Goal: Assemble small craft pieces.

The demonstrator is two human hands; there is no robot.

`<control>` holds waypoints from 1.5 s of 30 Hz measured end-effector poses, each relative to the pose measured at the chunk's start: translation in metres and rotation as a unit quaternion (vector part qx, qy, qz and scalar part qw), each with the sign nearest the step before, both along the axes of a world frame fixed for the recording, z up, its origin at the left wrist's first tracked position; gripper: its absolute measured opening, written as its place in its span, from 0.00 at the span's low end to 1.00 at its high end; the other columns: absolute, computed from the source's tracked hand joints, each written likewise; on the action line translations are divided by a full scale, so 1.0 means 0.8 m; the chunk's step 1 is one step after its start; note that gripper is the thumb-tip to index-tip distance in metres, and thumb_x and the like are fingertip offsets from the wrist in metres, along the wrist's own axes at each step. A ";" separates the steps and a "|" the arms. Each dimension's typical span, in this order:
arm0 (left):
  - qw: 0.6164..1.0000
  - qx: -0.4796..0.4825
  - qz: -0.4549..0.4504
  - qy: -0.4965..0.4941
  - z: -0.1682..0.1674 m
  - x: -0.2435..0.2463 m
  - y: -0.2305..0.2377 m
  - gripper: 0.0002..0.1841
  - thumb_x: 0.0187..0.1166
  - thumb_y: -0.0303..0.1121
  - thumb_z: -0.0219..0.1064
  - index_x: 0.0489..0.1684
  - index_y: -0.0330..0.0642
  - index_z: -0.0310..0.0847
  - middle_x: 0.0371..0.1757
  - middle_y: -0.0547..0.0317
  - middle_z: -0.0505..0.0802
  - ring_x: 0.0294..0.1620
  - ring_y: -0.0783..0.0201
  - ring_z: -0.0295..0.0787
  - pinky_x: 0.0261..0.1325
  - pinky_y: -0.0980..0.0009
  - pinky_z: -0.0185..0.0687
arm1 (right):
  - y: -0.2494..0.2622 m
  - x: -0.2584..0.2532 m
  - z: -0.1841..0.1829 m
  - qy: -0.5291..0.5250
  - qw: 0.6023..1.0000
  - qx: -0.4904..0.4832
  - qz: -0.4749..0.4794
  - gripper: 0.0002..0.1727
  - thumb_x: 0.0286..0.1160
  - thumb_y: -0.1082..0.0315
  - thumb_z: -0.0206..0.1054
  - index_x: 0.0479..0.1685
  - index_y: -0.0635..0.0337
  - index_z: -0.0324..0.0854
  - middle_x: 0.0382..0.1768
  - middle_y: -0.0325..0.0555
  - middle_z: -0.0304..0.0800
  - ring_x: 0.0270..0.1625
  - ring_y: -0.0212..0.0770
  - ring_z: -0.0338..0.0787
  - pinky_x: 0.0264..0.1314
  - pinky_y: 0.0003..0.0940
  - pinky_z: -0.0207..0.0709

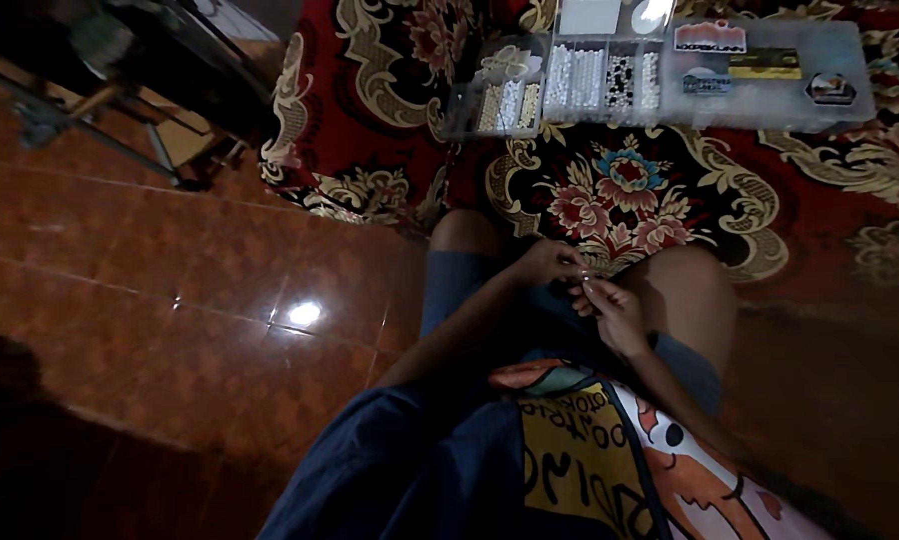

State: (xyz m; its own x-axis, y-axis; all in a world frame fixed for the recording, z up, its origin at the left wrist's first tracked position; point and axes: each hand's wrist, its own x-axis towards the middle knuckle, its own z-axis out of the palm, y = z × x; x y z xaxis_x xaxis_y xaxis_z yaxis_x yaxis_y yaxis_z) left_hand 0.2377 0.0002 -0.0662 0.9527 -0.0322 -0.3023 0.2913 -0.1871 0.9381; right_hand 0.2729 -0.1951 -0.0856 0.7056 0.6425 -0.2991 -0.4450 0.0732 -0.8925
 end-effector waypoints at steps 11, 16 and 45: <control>0.998 -0.035 0.026 -0.035 -0.002 -0.001 0.000 0.09 0.80 0.28 0.69 0.46 0.28 0.88 0.45 0.53 0.93 0.45 0.73 0.87 0.55 0.74 0.83 | -0.001 0.001 -0.004 0.003 1.000 0.026 -0.017 0.11 0.85 0.76 0.56 0.54 0.70 0.82 0.41 0.46 0.97 0.37 0.37 0.96 0.42 0.31 0.91; 0.998 -0.037 0.027 -0.037 0.003 -0.003 -0.001 0.10 0.81 0.28 0.67 0.48 0.27 0.86 0.45 0.54 0.92 0.44 0.73 0.87 0.54 0.73 0.85 | 0.001 0.003 -0.005 -0.058 0.997 -0.037 -0.022 0.09 0.80 0.76 0.63 0.50 0.71 0.86 0.45 0.46 0.96 0.45 0.36 0.95 0.49 0.32 0.91; 0.771 0.614 0.088 0.145 0.099 0.177 0.166 0.12 0.77 0.25 0.69 0.54 0.29 0.88 0.66 0.33 0.86 0.77 0.32 0.73 0.77 0.34 0.65 | -0.002 0.004 0.008 -0.004 0.999 0.020 0.040 0.09 0.78 0.77 0.62 0.44 0.66 0.89 0.36 0.37 0.95 0.27 0.24 0.87 0.34 0.20 0.83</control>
State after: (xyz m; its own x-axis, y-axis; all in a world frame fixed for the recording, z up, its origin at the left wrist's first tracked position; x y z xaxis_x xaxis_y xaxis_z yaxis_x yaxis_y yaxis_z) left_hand 0.3794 0.1327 0.0130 0.7965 0.5696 -0.2029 0.5772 -0.8162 -0.0252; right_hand 0.2764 -0.1963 -0.0794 0.6543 0.7078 -0.2661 -0.4432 0.0738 -0.8934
